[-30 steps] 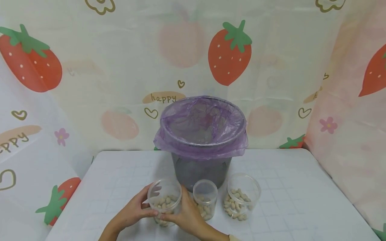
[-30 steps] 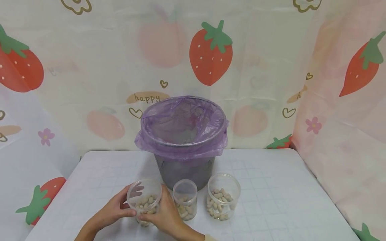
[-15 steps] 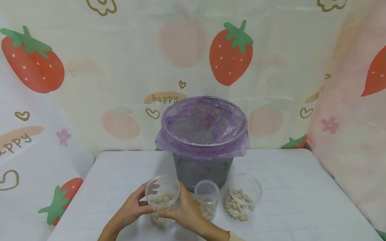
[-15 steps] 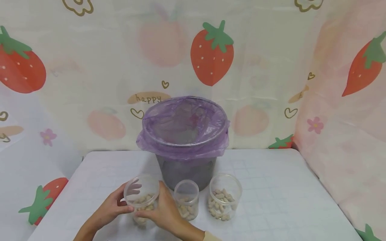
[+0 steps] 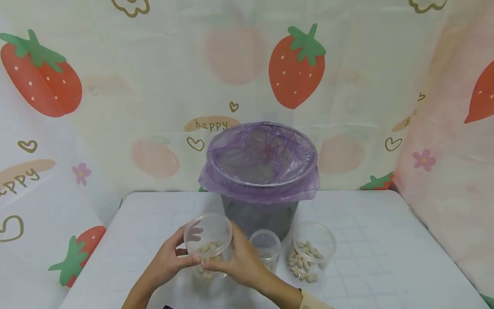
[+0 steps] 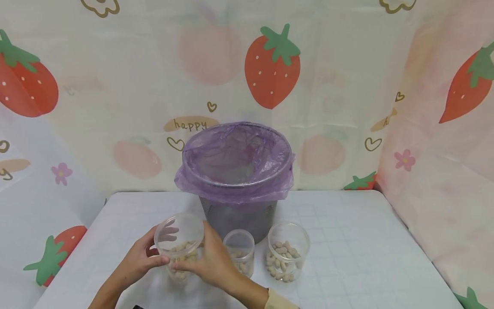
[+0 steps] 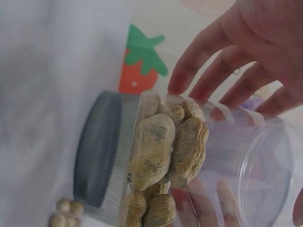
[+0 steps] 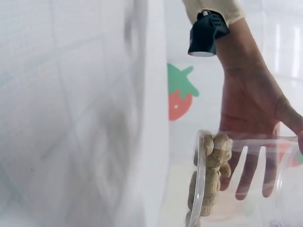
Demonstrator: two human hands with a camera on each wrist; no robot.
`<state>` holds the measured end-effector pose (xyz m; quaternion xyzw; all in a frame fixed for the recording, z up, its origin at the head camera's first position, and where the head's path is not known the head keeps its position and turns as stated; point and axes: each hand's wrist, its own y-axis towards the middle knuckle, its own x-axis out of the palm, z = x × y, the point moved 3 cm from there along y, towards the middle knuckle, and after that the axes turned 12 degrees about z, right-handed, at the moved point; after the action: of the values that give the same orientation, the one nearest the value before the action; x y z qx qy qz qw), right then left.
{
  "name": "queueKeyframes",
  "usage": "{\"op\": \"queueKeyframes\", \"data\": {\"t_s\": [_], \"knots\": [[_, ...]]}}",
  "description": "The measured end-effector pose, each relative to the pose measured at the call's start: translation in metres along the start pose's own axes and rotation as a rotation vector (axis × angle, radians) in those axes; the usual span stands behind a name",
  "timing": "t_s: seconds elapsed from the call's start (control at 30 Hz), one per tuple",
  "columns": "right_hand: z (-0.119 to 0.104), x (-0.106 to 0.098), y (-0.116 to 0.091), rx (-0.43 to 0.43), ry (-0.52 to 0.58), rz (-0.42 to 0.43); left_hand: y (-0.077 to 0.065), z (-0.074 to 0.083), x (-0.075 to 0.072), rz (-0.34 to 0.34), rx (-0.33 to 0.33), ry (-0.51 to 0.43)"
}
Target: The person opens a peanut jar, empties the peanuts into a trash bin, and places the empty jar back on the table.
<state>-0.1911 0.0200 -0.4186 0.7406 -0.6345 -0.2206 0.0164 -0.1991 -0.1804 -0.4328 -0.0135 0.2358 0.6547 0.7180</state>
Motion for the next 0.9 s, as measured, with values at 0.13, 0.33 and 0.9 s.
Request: {"op": "queueKeyframes", "data": {"t_s": [0.13, 0.33, 0.9], "knots": [[-0.011, -0.008, 0.003, -0.014, 0.035, -0.001, 0.001, 0.012, 0.0, 0.048, 0.04, 0.058], [-0.026, -0.027, 0.007, -0.002, 0.073, 0.012, 0.008, 0.035, 0.005, 0.073, 0.069, 0.067], [-0.051, -0.088, 0.003, -0.146, -0.057, 0.12, 0.024, 0.091, 0.034, 0.055, 0.22, -0.02]]}}
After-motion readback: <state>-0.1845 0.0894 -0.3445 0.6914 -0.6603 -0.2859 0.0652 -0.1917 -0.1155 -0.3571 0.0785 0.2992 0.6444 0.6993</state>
